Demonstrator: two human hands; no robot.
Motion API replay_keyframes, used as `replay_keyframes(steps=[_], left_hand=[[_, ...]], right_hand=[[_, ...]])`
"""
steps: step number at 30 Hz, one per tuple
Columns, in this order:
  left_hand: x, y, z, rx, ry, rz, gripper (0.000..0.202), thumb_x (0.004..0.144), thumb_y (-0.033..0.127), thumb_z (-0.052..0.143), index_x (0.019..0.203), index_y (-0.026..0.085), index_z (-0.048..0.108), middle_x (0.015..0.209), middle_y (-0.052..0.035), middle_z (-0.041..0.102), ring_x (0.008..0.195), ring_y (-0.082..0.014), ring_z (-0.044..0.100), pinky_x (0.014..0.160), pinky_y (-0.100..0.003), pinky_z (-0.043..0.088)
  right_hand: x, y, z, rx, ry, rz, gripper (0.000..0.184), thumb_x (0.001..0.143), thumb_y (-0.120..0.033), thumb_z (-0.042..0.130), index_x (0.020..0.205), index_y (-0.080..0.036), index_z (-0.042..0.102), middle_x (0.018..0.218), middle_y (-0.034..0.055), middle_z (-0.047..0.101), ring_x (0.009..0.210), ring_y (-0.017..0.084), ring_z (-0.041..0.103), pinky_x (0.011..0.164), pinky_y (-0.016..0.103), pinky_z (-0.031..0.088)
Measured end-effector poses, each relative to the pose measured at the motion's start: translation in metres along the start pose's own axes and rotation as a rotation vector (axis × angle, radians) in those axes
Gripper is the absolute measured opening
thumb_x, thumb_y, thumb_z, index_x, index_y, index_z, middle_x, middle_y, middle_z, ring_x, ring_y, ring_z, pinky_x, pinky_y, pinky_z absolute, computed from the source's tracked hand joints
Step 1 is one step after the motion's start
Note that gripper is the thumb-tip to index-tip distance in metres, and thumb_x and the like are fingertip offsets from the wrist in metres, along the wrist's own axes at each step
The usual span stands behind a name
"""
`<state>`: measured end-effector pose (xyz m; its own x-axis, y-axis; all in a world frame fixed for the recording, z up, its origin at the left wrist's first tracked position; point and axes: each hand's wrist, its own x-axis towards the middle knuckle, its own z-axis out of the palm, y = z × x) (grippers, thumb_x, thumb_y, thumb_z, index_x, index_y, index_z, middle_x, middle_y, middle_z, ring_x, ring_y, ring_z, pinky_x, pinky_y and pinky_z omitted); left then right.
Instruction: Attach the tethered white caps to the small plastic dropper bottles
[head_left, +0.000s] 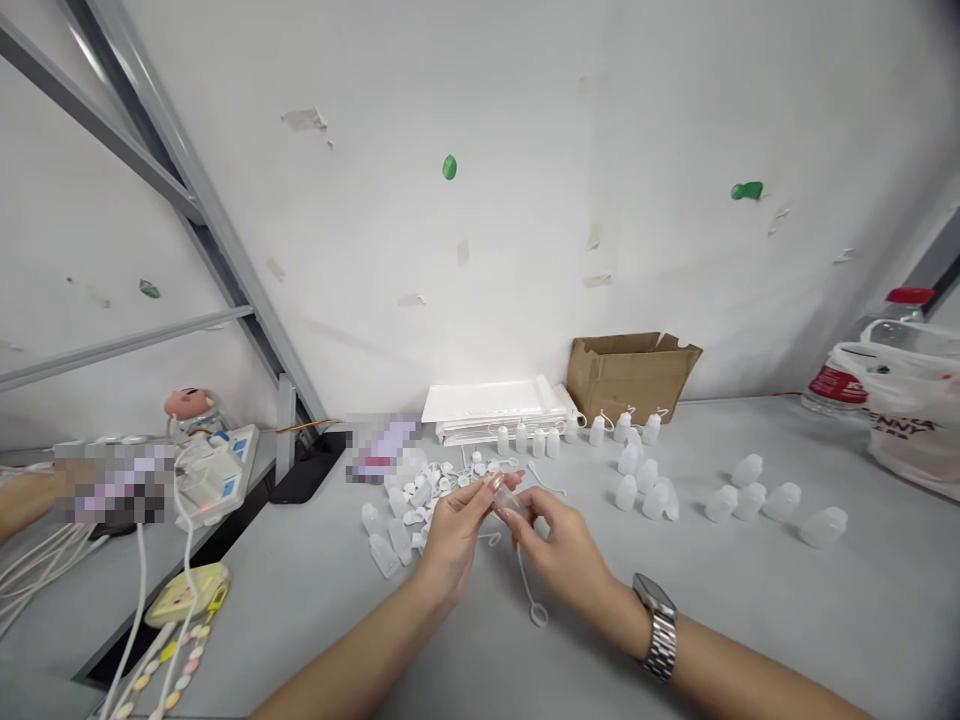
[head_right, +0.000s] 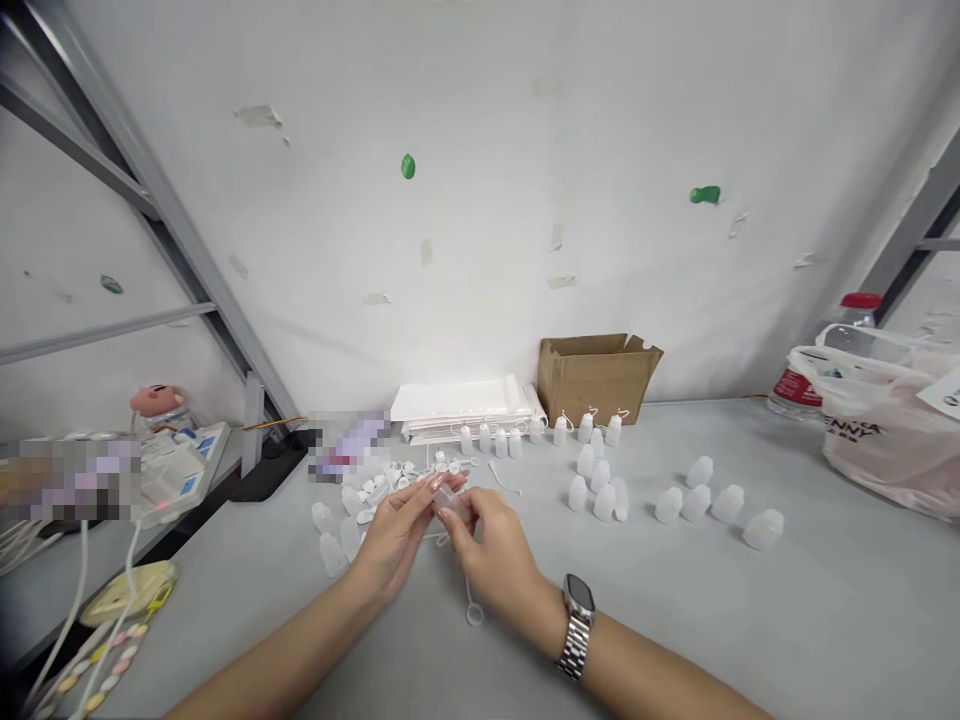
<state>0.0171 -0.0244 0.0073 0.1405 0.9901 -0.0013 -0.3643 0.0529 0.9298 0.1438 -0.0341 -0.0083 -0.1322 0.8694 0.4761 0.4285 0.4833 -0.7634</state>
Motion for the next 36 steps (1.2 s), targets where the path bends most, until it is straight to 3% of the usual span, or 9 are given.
replay_keyframes(steps=[3, 5, 8, 13, 20, 24, 29, 33, 36], left_hand=[[-0.002, 0.000, 0.001, -0.029, -0.011, -0.002, 0.023, 0.070, 0.031, 0.064, 0.086, 0.015, 0.070, 0.098, -0.0093, 0.068, 0.106, -0.0244, 0.053, 0.096, -0.036, 0.034], [-0.002, 0.001, 0.001, -0.069, -0.012, -0.005, 0.024, 0.070, 0.032, 0.064, 0.085, 0.015, 0.070, 0.098, -0.0095, 0.068, 0.105, -0.0242, 0.054, 0.095, -0.036, 0.035], [-0.002, 0.005, 0.000, -0.137, -0.031, -0.018, 0.029, 0.071, 0.039, 0.062, 0.086, 0.015, 0.070, 0.099, -0.0107, 0.067, 0.104, -0.0247, 0.054, 0.095, -0.037, 0.034], [-0.002, 0.012, -0.001, -0.045, -0.086, -0.001, 0.031, 0.072, 0.040, 0.061, 0.091, 0.016, 0.069, 0.108, -0.0110, 0.064, 0.110, -0.0255, 0.050, 0.098, -0.038, 0.029], [-0.002, 0.012, -0.003, 0.034, -0.017, 0.024, 0.023, 0.068, 0.036, 0.065, 0.081, 0.017, 0.070, 0.106, -0.0110, 0.065, 0.115, -0.0271, 0.046, 0.097, -0.039, 0.031], [-0.001, 0.010, -0.002, 0.018, -0.066, -0.023, 0.027, 0.070, 0.039, 0.062, 0.081, 0.016, 0.071, 0.105, -0.0121, 0.065, 0.112, -0.0279, 0.049, 0.095, -0.039, 0.033], [0.001, 0.005, -0.004, 0.075, -0.049, -0.020, 0.027, 0.072, 0.036, 0.061, 0.088, 0.016, 0.070, 0.106, -0.0109, 0.065, 0.112, -0.0262, 0.049, 0.098, -0.038, 0.031], [0.001, -0.001, -0.006, 0.065, -0.062, 0.001, 0.029, 0.073, 0.034, 0.061, 0.096, 0.018, 0.068, 0.110, -0.0092, 0.063, 0.114, -0.0246, 0.047, 0.099, -0.038, 0.030], [0.001, -0.001, -0.005, 0.089, -0.084, 0.007, 0.030, 0.071, 0.034, 0.063, 0.096, 0.018, 0.067, 0.110, -0.0084, 0.064, 0.115, -0.0243, 0.046, 0.100, -0.037, 0.028]], right_hand=[[-0.001, 0.005, 0.002, -0.346, 0.153, -0.403, 0.014, 0.085, -0.020, 0.044, 0.076, -0.017, 0.053, 0.064, 0.0023, 0.056, 0.062, 0.016, 0.051, 0.076, 0.040, 0.042], [0.001, 0.006, 0.001, -0.435, 0.188, -0.518, 0.012, 0.085, -0.016, 0.043, 0.080, -0.017, 0.053, 0.064, 0.0021, 0.056, 0.061, 0.016, 0.050, 0.082, 0.044, 0.039], [0.005, 0.001, -0.004, -0.284, 0.123, -0.326, 0.015, 0.086, -0.024, 0.045, 0.075, -0.018, 0.053, 0.062, 0.0010, 0.055, 0.060, 0.015, 0.050, 0.069, 0.036, 0.044], [0.011, -0.006, -0.012, 0.271, -0.173, 0.151, 0.025, 0.084, -0.040, 0.046, 0.075, -0.018, 0.056, 0.063, 0.0004, 0.060, 0.059, 0.013, 0.056, 0.057, 0.026, 0.045], [0.012, -0.008, -0.010, 0.815, -0.435, 0.363, 0.029, 0.075, -0.042, 0.058, 0.063, -0.016, 0.055, 0.057, -0.0004, 0.056, 0.052, 0.011, 0.049, 0.059, 0.028, 0.041], [0.012, -0.008, -0.011, 0.982, -0.458, 0.407, 0.031, 0.076, -0.039, 0.057, 0.055, -0.018, 0.049, 0.048, -0.0047, 0.044, 0.047, 0.009, 0.039, 0.063, 0.029, 0.041], [0.011, -0.003, -0.011, 0.545, -0.332, 0.307, 0.032, 0.080, -0.041, 0.051, 0.057, -0.018, 0.047, 0.051, -0.0031, 0.046, 0.049, 0.011, 0.041, 0.056, 0.028, 0.039], [0.002, 0.003, -0.008, -0.036, -0.054, -0.007, 0.023, 0.084, -0.033, 0.044, 0.069, -0.018, 0.051, 0.064, 0.0031, 0.053, 0.062, 0.017, 0.047, 0.060, 0.032, 0.039], [0.000, 0.004, -0.008, -0.138, 0.031, -0.155, 0.019, 0.084, -0.031, 0.044, 0.077, -0.017, 0.054, 0.071, 0.0060, 0.055, 0.069, 0.019, 0.048, 0.066, 0.035, 0.039]])
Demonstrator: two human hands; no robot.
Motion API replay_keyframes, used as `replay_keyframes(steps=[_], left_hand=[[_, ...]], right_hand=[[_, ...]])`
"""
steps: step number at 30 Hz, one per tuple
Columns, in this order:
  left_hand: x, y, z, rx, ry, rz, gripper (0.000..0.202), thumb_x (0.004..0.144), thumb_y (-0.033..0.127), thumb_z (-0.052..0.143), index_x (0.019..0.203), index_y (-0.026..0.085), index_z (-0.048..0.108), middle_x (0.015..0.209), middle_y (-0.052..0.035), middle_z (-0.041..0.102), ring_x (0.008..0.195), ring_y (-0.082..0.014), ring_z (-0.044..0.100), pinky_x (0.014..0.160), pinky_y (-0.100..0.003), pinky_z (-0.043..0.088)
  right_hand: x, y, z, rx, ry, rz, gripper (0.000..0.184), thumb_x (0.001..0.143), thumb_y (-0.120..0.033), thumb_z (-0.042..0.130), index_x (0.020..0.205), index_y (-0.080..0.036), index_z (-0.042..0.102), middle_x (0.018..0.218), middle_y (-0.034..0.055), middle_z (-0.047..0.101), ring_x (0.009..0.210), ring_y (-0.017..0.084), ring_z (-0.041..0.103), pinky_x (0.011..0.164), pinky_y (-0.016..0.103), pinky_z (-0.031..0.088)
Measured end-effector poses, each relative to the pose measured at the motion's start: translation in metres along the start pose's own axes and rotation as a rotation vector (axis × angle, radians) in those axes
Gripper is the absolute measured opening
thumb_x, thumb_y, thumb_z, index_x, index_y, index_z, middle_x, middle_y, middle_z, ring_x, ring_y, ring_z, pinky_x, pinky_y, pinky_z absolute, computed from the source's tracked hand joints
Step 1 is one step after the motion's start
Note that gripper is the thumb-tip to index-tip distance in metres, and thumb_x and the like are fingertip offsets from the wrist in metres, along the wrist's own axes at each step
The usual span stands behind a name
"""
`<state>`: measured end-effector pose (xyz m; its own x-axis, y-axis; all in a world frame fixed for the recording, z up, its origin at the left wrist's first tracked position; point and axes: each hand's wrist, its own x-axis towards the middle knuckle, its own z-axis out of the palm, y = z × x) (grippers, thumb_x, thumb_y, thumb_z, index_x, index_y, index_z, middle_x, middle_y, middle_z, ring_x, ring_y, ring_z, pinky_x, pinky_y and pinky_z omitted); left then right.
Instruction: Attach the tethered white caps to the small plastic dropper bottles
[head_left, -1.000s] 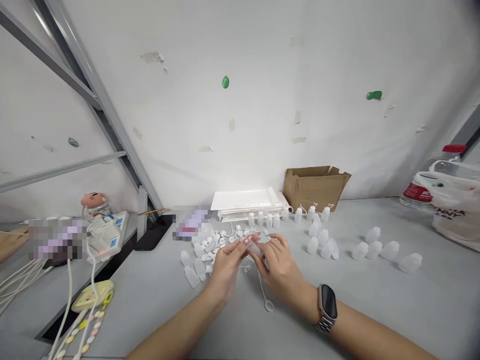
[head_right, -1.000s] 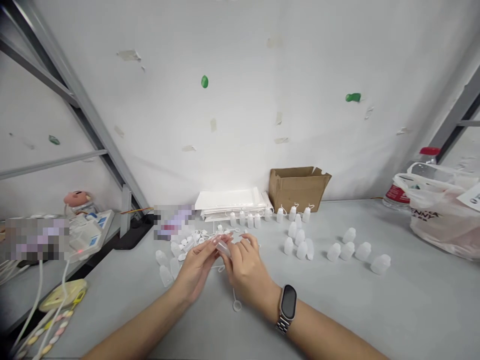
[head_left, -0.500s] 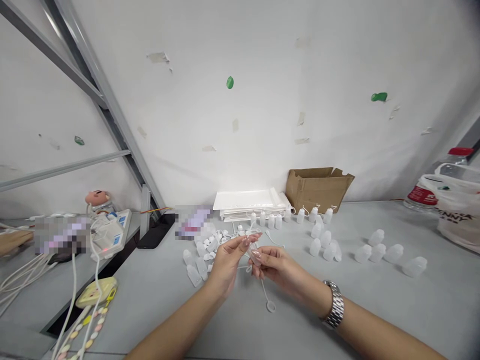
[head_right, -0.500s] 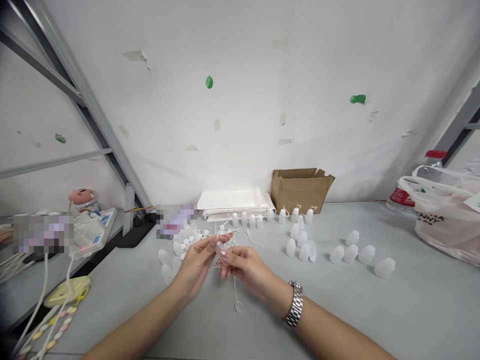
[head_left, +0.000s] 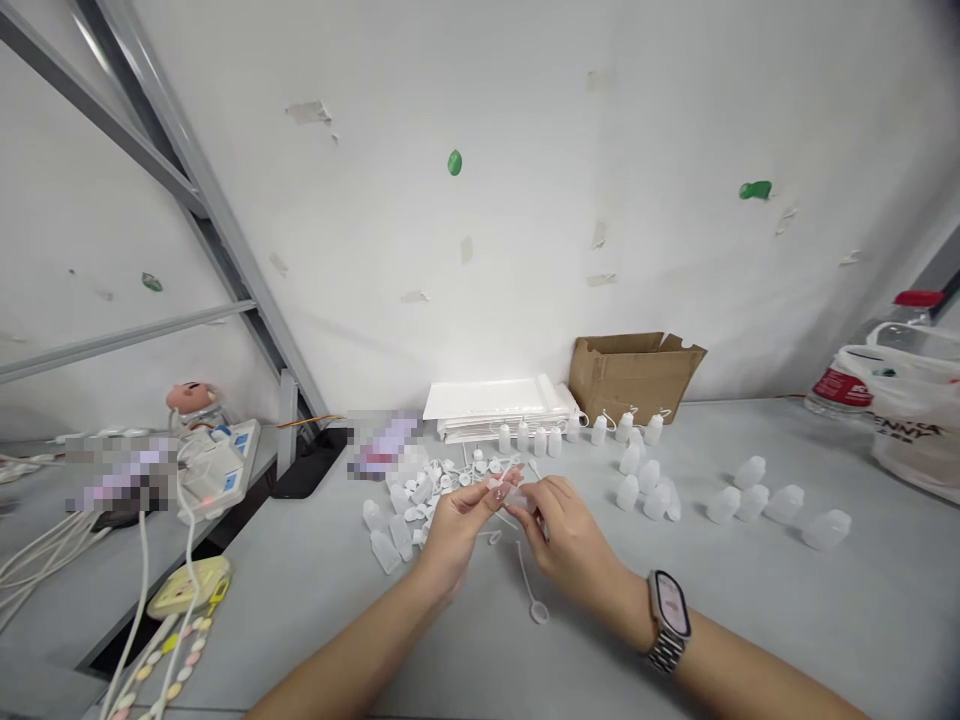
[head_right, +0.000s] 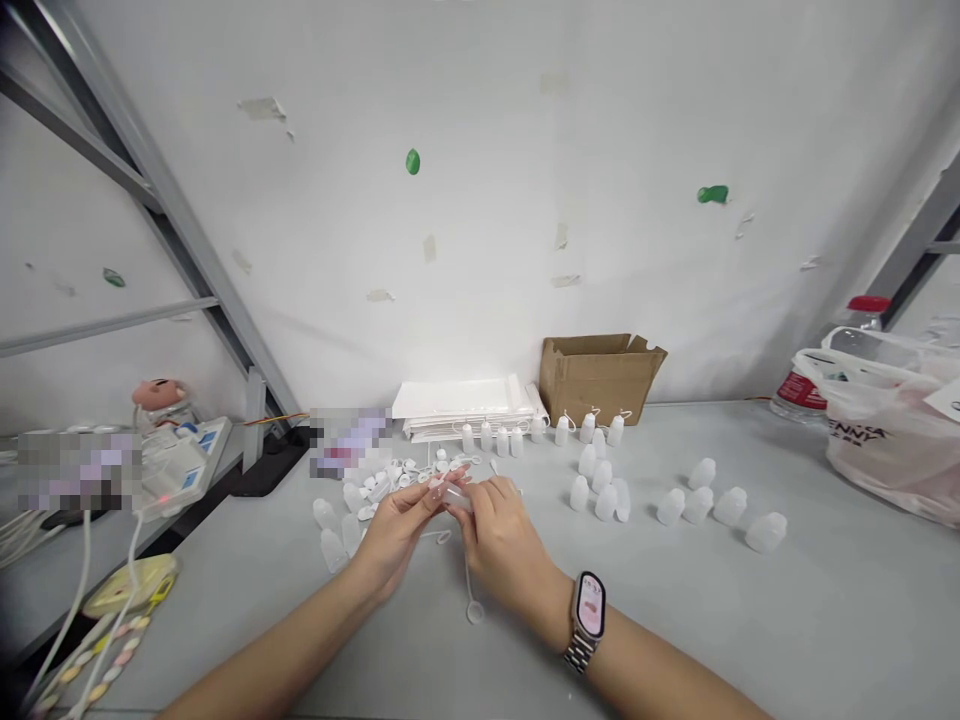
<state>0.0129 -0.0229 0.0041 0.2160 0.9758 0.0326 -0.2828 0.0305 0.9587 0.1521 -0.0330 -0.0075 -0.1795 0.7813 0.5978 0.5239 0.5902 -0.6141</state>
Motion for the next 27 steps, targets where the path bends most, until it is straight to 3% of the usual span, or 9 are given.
replay_keyframes(steps=[2, 6, 8, 11, 14, 17, 21, 24, 27], left_hand=[[0.000, 0.002, 0.001, -0.004, -0.022, -0.003, 0.032, 0.072, 0.036, 0.062, 0.096, 0.016, 0.067, 0.110, -0.0092, 0.064, 0.113, -0.0244, 0.048, 0.099, -0.037, 0.029], [0.000, 0.007, 0.003, -0.111, -0.092, -0.053, 0.041, 0.078, 0.045, 0.051, 0.098, 0.012, 0.066, 0.108, -0.0131, 0.063, 0.101, -0.0247, 0.055, 0.087, -0.036, 0.039], [0.000, 0.008, 0.002, -0.145, -0.106, -0.098, 0.043, 0.078, 0.047, 0.050, 0.098, 0.012, 0.065, 0.106, -0.0138, 0.064, 0.097, -0.0249, 0.057, 0.078, -0.034, 0.043], [0.000, 0.009, 0.000, -0.156, -0.118, -0.173, 0.047, 0.073, 0.052, 0.052, 0.094, 0.011, 0.066, 0.101, -0.0153, 0.065, 0.094, -0.0270, 0.058, 0.068, -0.033, 0.046], [-0.001, 0.010, 0.000, -0.147, -0.119, -0.177, 0.047, 0.070, 0.053, 0.056, 0.087, 0.010, 0.067, 0.092, -0.0151, 0.067, 0.095, -0.0275, 0.057, 0.072, -0.034, 0.045], [-0.001, 0.012, 0.001, -0.115, -0.100, -0.119, 0.038, 0.070, 0.046, 0.060, 0.083, 0.011, 0.068, 0.088, -0.0126, 0.068, 0.097, -0.0256, 0.056, 0.081, -0.033, 0.042], [-0.001, 0.014, 0.003, -0.073, -0.100, -0.103, 0.032, 0.072, 0.040, 0.060, 0.085, 0.012, 0.069, 0.100, -0.0138, 0.066, 0.096, -0.0263, 0.056, 0.075, -0.033, 0.042], [-0.001, 0.014, 0.002, -0.096, -0.122, -0.099, 0.028, 0.072, 0.035, 0.061, 0.089, 0.013, 0.069, 0.106, -0.0135, 0.064, 0.099, -0.0256, 0.055, 0.079, -0.033, 0.041], [-0.001, 0.013, 0.001, -0.141, -0.151, -0.100, 0.026, 0.073, 0.029, 0.062, 0.094, 0.015, 0.068, 0.108, -0.0116, 0.063, 0.105, -0.0231, 0.052, 0.085, -0.030, 0.039]], right_hand=[[0.004, -0.001, -0.003, 0.178, -0.070, 0.138, 0.022, 0.083, -0.036, 0.047, 0.073, -0.017, 0.054, 0.065, 0.0032, 0.053, 0.063, 0.017, 0.047, 0.062, 0.032, 0.039], [0.014, -0.002, -0.009, 0.938, -0.377, 0.500, 0.030, 0.078, -0.041, 0.054, 0.060, -0.017, 0.051, 0.047, -0.0044, 0.042, 0.048, 0.010, 0.038, 0.061, 0.030, 0.040], [0.015, 0.000, -0.010, 1.226, -0.487, 0.560, 0.028, 0.076, -0.039, 0.057, 0.062, -0.016, 0.054, 0.044, -0.0048, 0.043, 0.046, 0.009, 0.036, 0.064, 0.030, 0.040], [0.013, 0.003, -0.008, 1.390, -0.604, 0.586, 0.026, 0.078, -0.037, 0.056, 0.065, -0.014, 0.057, 0.046, -0.0033, 0.047, 0.044, 0.008, 0.037, 0.066, 0.032, 0.039], [0.011, 0.003, -0.005, 1.402, -0.645, 0.584, 0.027, 0.079, -0.037, 0.055, 0.066, -0.013, 0.057, 0.048, -0.0028, 0.048, 0.044, 0.008, 0.038, 0.068, 0.033, 0.038], [0.011, -0.001, -0.004, 1.297, -0.587, 0.545, 0.029, 0.076, -0.041, 0.058, 0.065, -0.014, 0.056, 0.047, -0.0041, 0.045, 0.046, 0.008, 0.036, 0.063, 0.030, 0.036], [0.010, -0.004, -0.002, 0.928, -0.451, 0.455, 0.039, 0.075, -0.051, 0.054, 0.058, -0.017, 0.048, 0.050, -0.0037, 0.043, 0.051, 0.010, 0.038, 0.058, 0.027, 0.032], [0.007, -0.004, 0.000, 0.657, -0.364, 0.408, 0.041, 0.077, -0.055, 0.048, 0.060, -0.018, 0.044, 0.053, -0.0035, 0.043, 0.051, 0.011, 0.038, 0.053, 0.026, 0.030], [0.005, -0.004, 0.001, 0.563, -0.306, 0.404, 0.038, 0.079, -0.053, 0.047, 0.063, -0.018, 0.045, 0.054, -0.0038, 0.043, 0.052, 0.011, 0.038, 0.052, 0.025, 0.029]])
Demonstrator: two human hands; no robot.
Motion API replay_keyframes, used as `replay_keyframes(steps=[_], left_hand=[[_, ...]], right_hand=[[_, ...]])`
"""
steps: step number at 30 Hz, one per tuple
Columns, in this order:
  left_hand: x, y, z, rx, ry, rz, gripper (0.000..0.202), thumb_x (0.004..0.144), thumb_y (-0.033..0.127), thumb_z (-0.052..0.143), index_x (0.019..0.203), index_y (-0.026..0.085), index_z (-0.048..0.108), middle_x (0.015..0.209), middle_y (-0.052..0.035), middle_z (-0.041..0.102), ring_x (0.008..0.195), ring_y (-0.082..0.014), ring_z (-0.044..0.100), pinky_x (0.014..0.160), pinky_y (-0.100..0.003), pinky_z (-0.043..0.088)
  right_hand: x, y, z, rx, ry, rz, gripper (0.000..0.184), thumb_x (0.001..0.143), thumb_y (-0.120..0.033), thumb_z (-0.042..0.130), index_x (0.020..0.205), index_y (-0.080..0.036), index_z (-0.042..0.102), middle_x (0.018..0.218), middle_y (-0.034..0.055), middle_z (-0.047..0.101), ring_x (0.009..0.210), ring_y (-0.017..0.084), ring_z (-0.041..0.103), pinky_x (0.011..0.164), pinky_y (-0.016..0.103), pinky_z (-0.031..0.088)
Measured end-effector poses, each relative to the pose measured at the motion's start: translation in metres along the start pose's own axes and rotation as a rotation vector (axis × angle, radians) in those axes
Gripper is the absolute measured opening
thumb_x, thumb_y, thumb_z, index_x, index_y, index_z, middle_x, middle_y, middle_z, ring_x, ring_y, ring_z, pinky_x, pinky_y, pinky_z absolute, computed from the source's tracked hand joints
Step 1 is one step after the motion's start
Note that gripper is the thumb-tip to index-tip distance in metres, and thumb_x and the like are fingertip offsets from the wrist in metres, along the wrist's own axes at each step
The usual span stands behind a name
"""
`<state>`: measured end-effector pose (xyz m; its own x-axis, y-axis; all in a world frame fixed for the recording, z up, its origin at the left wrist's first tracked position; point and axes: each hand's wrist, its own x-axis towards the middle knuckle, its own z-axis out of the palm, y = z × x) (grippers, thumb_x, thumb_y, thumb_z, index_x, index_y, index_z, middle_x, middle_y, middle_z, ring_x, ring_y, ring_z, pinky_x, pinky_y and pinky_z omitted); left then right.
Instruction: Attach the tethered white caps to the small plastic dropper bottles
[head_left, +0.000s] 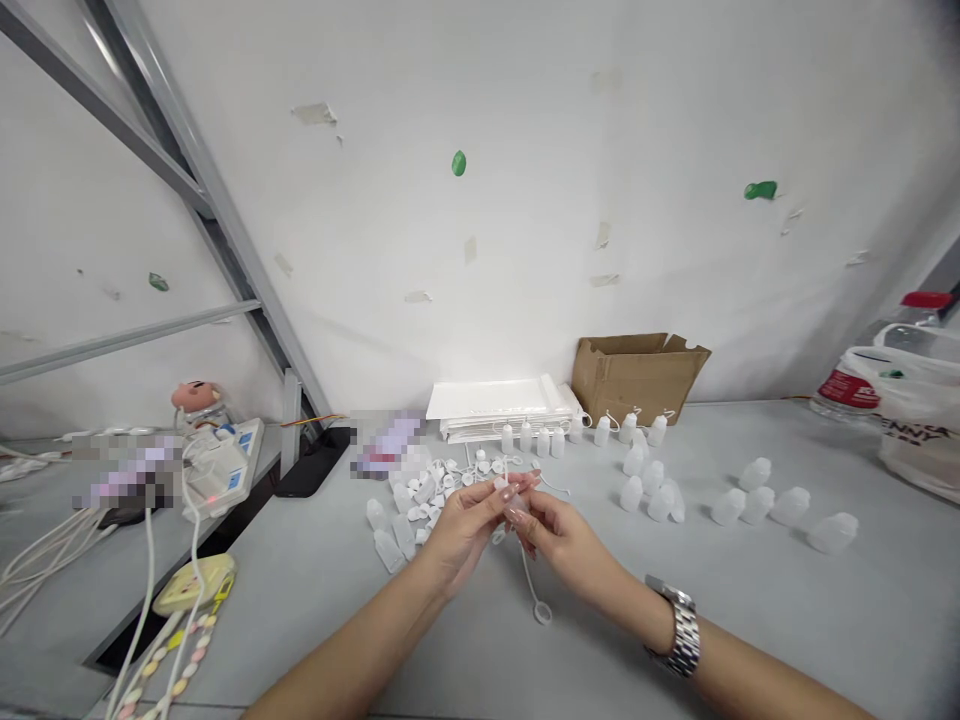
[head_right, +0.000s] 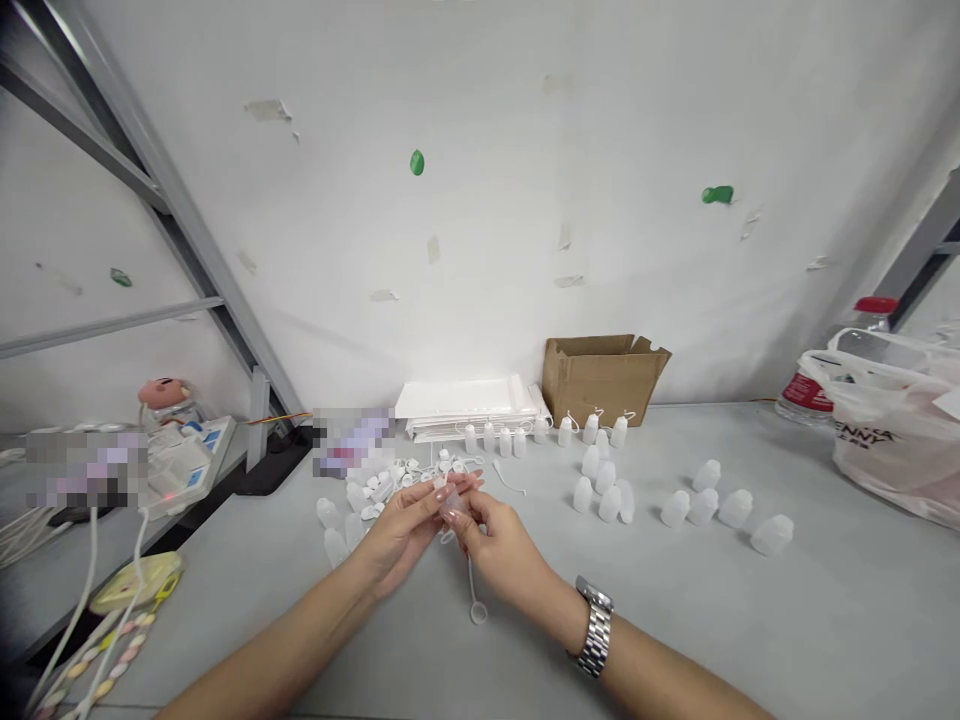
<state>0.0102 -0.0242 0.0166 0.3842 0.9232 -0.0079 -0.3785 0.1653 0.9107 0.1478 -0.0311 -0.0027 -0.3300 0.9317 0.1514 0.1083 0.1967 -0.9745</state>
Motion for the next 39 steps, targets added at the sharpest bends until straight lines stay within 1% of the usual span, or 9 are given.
replay_keyframes(steps=[2, 6, 9, 11, 15, 20, 26, 32, 39], left_hand=[[0.000, -0.001, -0.001, -0.026, -0.002, -0.015, 0.027, 0.074, 0.029, 0.062, 0.096, 0.015, 0.067, 0.109, -0.0116, 0.063, 0.103, -0.0226, 0.053, 0.080, -0.029, 0.042], [0.001, -0.002, -0.003, -0.082, 0.005, -0.098, 0.039, 0.076, 0.044, 0.053, 0.100, 0.016, 0.064, 0.113, -0.0133, 0.060, 0.089, -0.0245, 0.059, 0.053, -0.027, 0.044], [0.002, -0.002, -0.005, -0.066, 0.017, -0.123, 0.041, 0.075, 0.046, 0.054, 0.096, 0.013, 0.066, 0.107, -0.0148, 0.063, 0.088, -0.0248, 0.060, 0.054, -0.027, 0.045], [0.003, -0.002, -0.006, -0.039, 0.053, -0.097, 0.037, 0.074, 0.044, 0.057, 0.091, 0.012, 0.067, 0.099, -0.0142, 0.066, 0.089, -0.0240, 0.060, 0.062, -0.028, 0.046], [0.004, -0.001, -0.007, -0.016, 0.093, 0.026, 0.027, 0.073, 0.035, 0.061, 0.085, 0.012, 0.069, 0.101, -0.0127, 0.066, 0.100, -0.0234, 0.055, 0.082, -0.030, 0.041], [0.003, -0.003, -0.004, -0.041, 0.053, 0.023, 0.028, 0.071, 0.031, 0.064, 0.092, 0.014, 0.068, 0.109, -0.0124, 0.063, 0.100, -0.0251, 0.054, 0.083, -0.034, 0.039], [0.003, -0.005, -0.003, -0.095, -0.001, -0.018, 0.029, 0.070, 0.030, 0.066, 0.095, 0.015, 0.067, 0.114, -0.0115, 0.060, 0.101, -0.0236, 0.055, 0.086, -0.033, 0.038], [0.002, 0.001, -0.007, -0.060, 0.040, -0.031, 0.035, 0.073, 0.042, 0.059, 0.092, 0.013, 0.067, 0.109, -0.0153, 0.062, 0.101, -0.0255, 0.054, 0.084, -0.035, 0.039], [0.003, -0.005, -0.005, -0.079, 0.033, 0.009, 0.022, 0.071, 0.025, 0.064, 0.091, 0.014, 0.068, 0.114, -0.0123, 0.061, 0.113, -0.0258, 0.047, 0.092, -0.034, 0.035]], right_hand=[[0.001, -0.001, 0.000, 0.083, -0.034, 0.010, 0.037, 0.079, -0.052, 0.049, 0.063, -0.018, 0.046, 0.052, -0.0041, 0.042, 0.052, 0.011, 0.038, 0.054, 0.026, 0.031], [0.003, -0.004, -0.003, 0.561, -0.283, 0.113, 0.034, 0.077, -0.048, 0.053, 0.067, -0.016, 0.054, 0.046, -0.0062, 0.040, 0.046, 0.009, 0.037, 0.066, 0.032, 0.039], [0.004, -0.005, -0.004, 0.735, -0.381, 0.195, 0.033, 0.077, -0.046, 0.055, 0.071, -0.014, 0.058, 0.048, -0.0025, 0.049, 0.046, 0.009, 0.043, 0.069, 0.035, 0.040], [0.004, -0.005, -0.004, 0.703, -0.335, 0.210, 0.034, 0.076, -0.046, 0.056, 0.074, -0.013, 0.060, 0.056, 0.0018, 0.056, 0.053, 0.012, 0.050, 0.067, 0.033, 0.041], [0.004, -0.006, -0.002, 0.436, -0.107, 0.117, 0.032, 0.070, -0.045, 0.063, 0.069, -0.014, 0.060, 0.065, 0.0029, 0.060, 0.062, 0.013, 0.055, 0.066, 0.029, 0.041], [0.003, -0.008, -0.001, 0.190, 0.052, 0.066, 0.033, 0.071, -0.049, 0.060, 0.066, -0.016, 0.058, 0.056, -0.0011, 0.055, 0.056, 0.012, 0.051, 0.059, 0.027, 0.040], [0.003, -0.010, -0.004, 0.200, -0.027, 0.029, 0.038, 0.074, -0.050, 0.055, 0.058, -0.016, 0.054, 0.054, -0.0017, 0.051, 0.055, 0.011, 0.046, 0.060, 0.026, 0.038], [0.005, -0.004, -0.003, 0.285, -0.143, 0.044, 0.038, 0.075, -0.051, 0.055, 0.061, -0.016, 0.054, 0.058, -0.0007, 0.052, 0.055, 0.011, 0.046, 0.058, 0.026, 0.037], [0.002, 0.001, 0.003, 0.069, 0.030, 0.010, 0.038, 0.076, -0.052, 0.051, 0.061, -0.017, 0.050, 0.054, -0.0027, 0.044, 0.054, 0.012, 0.041, 0.054, 0.026, 0.032]])
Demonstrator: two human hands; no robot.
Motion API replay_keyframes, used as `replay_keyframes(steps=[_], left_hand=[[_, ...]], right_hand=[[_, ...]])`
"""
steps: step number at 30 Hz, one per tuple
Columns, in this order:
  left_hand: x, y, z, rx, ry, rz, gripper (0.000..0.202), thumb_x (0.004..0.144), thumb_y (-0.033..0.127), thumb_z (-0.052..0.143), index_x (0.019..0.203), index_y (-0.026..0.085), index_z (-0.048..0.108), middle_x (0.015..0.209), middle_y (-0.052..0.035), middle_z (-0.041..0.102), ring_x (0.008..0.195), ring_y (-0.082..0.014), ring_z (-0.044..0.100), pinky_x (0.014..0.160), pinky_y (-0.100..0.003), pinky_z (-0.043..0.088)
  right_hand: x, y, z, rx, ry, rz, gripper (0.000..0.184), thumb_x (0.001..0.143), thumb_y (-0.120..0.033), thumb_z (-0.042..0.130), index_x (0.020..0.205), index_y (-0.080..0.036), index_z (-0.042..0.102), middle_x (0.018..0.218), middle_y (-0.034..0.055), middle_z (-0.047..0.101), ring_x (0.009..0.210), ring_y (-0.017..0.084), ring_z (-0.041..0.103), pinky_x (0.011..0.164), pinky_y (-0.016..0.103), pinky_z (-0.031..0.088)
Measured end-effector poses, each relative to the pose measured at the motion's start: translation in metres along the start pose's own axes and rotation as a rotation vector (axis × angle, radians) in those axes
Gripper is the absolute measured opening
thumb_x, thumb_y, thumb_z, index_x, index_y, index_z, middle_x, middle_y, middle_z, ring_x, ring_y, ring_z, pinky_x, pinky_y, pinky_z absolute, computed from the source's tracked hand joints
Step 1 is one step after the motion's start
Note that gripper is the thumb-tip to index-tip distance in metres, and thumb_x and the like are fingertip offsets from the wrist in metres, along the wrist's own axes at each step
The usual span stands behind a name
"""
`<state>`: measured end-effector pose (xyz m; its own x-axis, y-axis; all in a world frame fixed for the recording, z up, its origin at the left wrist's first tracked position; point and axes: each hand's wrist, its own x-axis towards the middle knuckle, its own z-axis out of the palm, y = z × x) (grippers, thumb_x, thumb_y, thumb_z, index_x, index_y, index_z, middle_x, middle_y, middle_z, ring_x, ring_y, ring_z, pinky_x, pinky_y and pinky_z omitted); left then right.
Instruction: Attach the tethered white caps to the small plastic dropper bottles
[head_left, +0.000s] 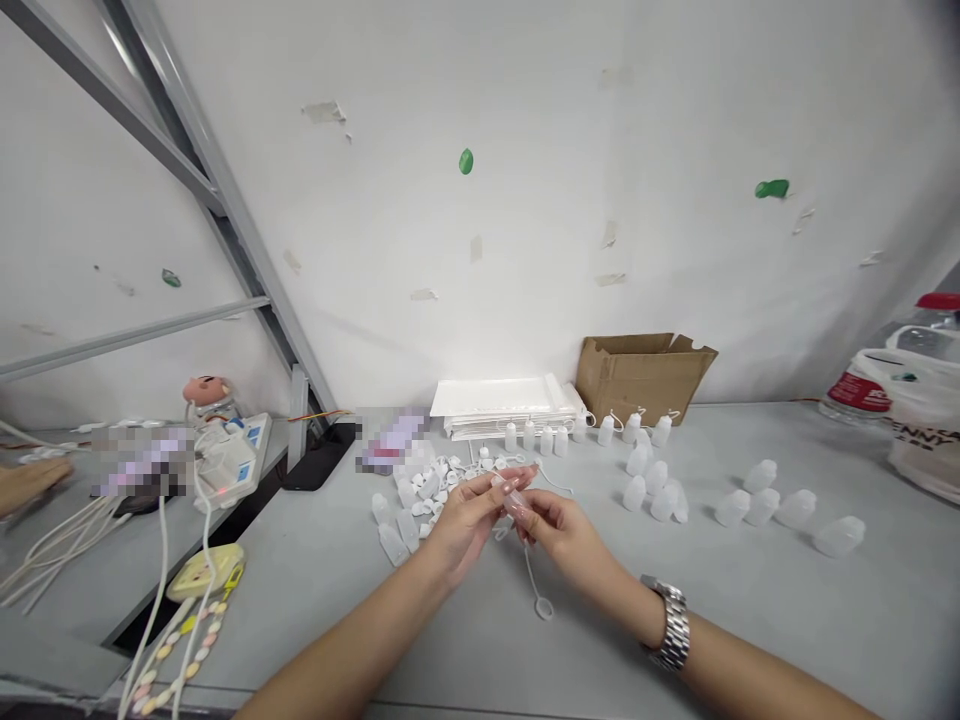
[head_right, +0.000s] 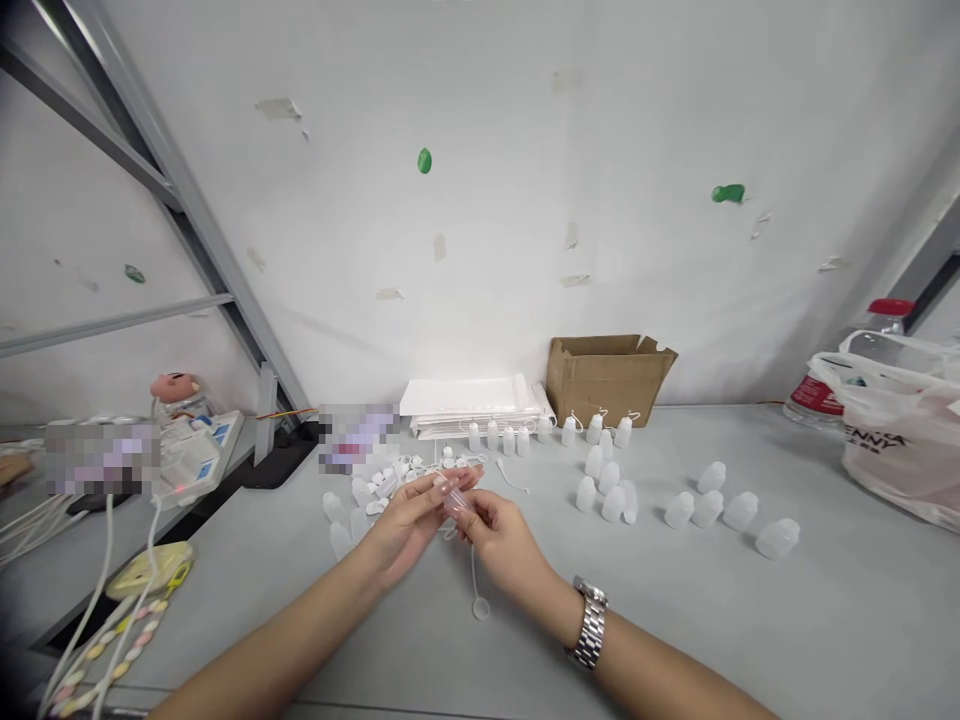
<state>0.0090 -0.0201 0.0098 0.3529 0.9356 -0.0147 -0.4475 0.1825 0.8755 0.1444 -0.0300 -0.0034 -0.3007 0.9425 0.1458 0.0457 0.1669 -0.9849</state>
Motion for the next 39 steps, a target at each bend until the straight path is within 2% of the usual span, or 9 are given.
replay_keyframes(steps=[6, 11, 14, 20, 24, 28, 32, 35, 39], left_hand=[[-0.002, -0.001, 0.001, -0.075, -0.058, -0.042, 0.029, 0.068, 0.019, 0.067, 0.097, 0.016, 0.066, 0.124, -0.0097, 0.054, 0.121, -0.0246, 0.040, 0.097, -0.033, 0.031], [0.000, 0.003, -0.004, -0.003, -0.025, -0.094, 0.037, 0.069, 0.030, 0.066, 0.103, 0.016, 0.063, 0.120, -0.0130, 0.056, 0.104, -0.0255, 0.053, 0.078, -0.033, 0.043], [0.001, 0.006, -0.006, 0.013, -0.010, -0.068, 0.035, 0.072, 0.037, 0.061, 0.099, 0.015, 0.065, 0.115, -0.0132, 0.059, 0.102, -0.0240, 0.053, 0.077, -0.031, 0.042], [0.000, 0.005, -0.002, 0.134, -0.043, -0.015, 0.030, 0.074, 0.037, 0.059, 0.088, 0.013, 0.068, 0.113, -0.0149, 0.059, 0.079, -0.0215, 0.060, 0.060, -0.030, 0.042], [0.000, 0.002, -0.001, 0.097, -0.042, -0.025, 0.029, 0.071, 0.034, 0.062, 0.090, 0.014, 0.068, 0.113, -0.0145, 0.060, 0.091, -0.0238, 0.057, 0.063, -0.029, 0.043], [-0.001, 0.006, -0.003, 0.125, -0.063, -0.062, 0.037, 0.065, 0.031, 0.068, 0.100, 0.018, 0.065, 0.125, -0.0123, 0.052, 0.081, -0.0222, 0.059, 0.057, -0.029, 0.042], [-0.002, 0.014, -0.003, 0.147, -0.075, -0.047, 0.040, 0.060, 0.025, 0.072, 0.099, 0.019, 0.066, 0.123, -0.0115, 0.054, 0.094, -0.0258, 0.056, 0.069, -0.032, 0.043], [-0.002, 0.018, -0.005, 0.149, -0.049, -0.018, 0.028, 0.067, 0.031, 0.067, 0.090, 0.015, 0.069, 0.117, -0.0121, 0.058, 0.109, -0.0276, 0.049, 0.085, -0.035, 0.039], [-0.001, 0.016, -0.008, 0.234, -0.037, 0.018, 0.024, 0.074, 0.034, 0.060, 0.078, 0.014, 0.071, 0.108, -0.0124, 0.063, 0.112, -0.0274, 0.047, 0.095, -0.038, 0.031]], right_hand=[[-0.001, 0.002, -0.001, -0.019, 0.015, -0.028, 0.033, 0.076, -0.050, 0.052, 0.067, -0.018, 0.054, 0.057, -0.0029, 0.045, 0.056, 0.012, 0.040, 0.054, 0.025, 0.033], [0.003, 0.005, -0.002, 0.140, -0.110, 0.019, 0.039, 0.076, -0.053, 0.051, 0.062, -0.017, 0.052, 0.055, -0.0018, 0.049, 0.052, 0.011, 0.043, 0.055, 0.026, 0.035], [0.003, 0.004, 0.000, 0.230, -0.152, 0.044, 0.040, 0.076, -0.055, 0.050, 0.065, -0.016, 0.054, 0.059, -0.0003, 0.053, 0.054, 0.012, 0.046, 0.057, 0.027, 0.036], [0.001, -0.002, -0.001, 0.108, -0.110, 0.041, 0.042, 0.075, -0.056, 0.051, 0.059, -0.017, 0.051, 0.055, -0.0012, 0.049, 0.053, 0.012, 0.045, 0.058, 0.027, 0.036], [0.001, 0.001, -0.002, 0.162, -0.134, 0.023, 0.042, 0.076, -0.055, 0.050, 0.057, -0.018, 0.048, 0.052, -0.0032, 0.044, 0.052, 0.011, 0.040, 0.056, 0.026, 0.032], [0.002, 0.005, 0.000, 0.320, -0.199, 0.050, 0.041, 0.076, -0.054, 0.051, 0.059, -0.017, 0.048, 0.052, -0.0039, 0.041, 0.053, 0.011, 0.037, 0.056, 0.025, 0.030], [0.001, 0.004, 0.000, 0.395, -0.220, 0.071, 0.039, 0.075, -0.053, 0.053, 0.061, -0.017, 0.050, 0.054, -0.0034, 0.043, 0.055, 0.011, 0.038, 0.056, 0.024, 0.029], [0.000, 0.002, 0.000, 0.419, -0.232, 0.077, 0.039, 0.074, -0.053, 0.054, 0.061, -0.016, 0.051, 0.053, -0.0034, 0.043, 0.055, 0.011, 0.039, 0.056, 0.025, 0.029], [-0.001, 0.002, 0.002, 0.415, -0.233, 0.078, 0.038, 0.074, -0.053, 0.054, 0.064, -0.016, 0.052, 0.054, -0.0030, 0.045, 0.056, 0.012, 0.041, 0.058, 0.025, 0.030]])
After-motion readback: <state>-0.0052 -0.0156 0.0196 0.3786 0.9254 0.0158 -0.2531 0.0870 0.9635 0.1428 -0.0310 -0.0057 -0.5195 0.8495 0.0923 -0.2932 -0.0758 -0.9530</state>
